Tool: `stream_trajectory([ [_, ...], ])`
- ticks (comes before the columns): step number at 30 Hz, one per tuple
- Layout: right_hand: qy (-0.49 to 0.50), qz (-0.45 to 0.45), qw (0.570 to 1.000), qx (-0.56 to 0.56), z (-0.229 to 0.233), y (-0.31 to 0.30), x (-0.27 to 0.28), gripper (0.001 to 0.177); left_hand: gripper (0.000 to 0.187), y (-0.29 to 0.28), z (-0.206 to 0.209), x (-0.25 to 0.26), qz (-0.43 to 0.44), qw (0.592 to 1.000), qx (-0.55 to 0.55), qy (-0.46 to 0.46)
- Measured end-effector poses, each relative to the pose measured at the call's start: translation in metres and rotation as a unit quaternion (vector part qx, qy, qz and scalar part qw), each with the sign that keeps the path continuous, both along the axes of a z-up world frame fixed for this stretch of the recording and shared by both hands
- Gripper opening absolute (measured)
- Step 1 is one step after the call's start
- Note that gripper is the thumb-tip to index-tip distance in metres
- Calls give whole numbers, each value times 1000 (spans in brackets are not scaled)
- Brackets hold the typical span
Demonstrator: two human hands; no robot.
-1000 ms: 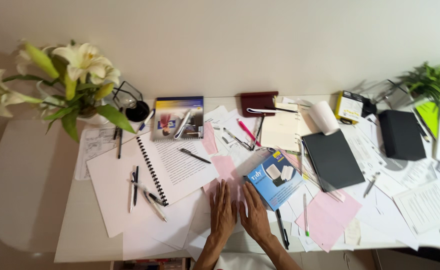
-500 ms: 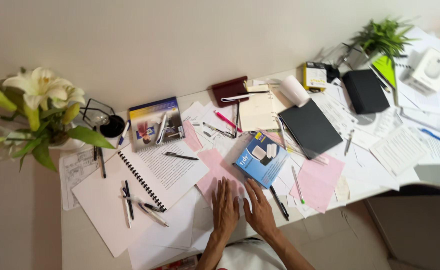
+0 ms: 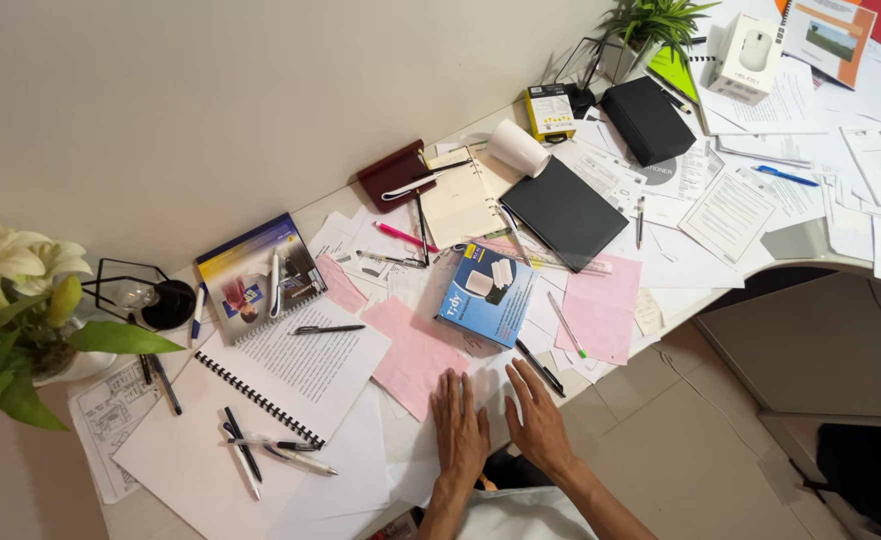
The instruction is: The person organizes stationery items on a cluttered desk. They pick up a black notebook and place it into a drawer, then handle several small notepads and pens, stacking them and placing them into the drawer. The person also gathers multiple pens from the desk surface and places them into a white cup.
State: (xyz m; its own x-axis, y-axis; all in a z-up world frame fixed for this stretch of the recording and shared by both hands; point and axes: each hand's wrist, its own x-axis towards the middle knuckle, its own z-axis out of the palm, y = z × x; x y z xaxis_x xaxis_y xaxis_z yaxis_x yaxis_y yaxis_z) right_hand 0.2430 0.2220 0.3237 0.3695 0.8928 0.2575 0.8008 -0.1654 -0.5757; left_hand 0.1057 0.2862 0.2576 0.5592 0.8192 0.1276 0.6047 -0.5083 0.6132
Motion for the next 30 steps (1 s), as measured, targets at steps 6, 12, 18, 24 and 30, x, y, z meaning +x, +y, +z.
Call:
stream_trajectory([
  [6, 11, -17, 1000, 15, 5, -2, 0, 56, 70, -3, 3, 0, -14, 999, 2, 33],
  [12, 17, -48, 999, 5, 4, -10, 7, 55, 75, -3, 4, 12, -13, 998, 3, 57],
  [18, 32, -68, 997, -10, 2, -22, 25, 56, 79, -6, 0, 26, 0, 997, 48, 59],
  [24, 42, -87, 995, -20, -5, -24, 43, 57, 79, -7, 4, 31, 15, 995, 39, 87],
  [30, 59, -32, 998, -3, -14, -7, 71, 59, 60, -12, 21, 58, 39, 997, 54, -44],
])
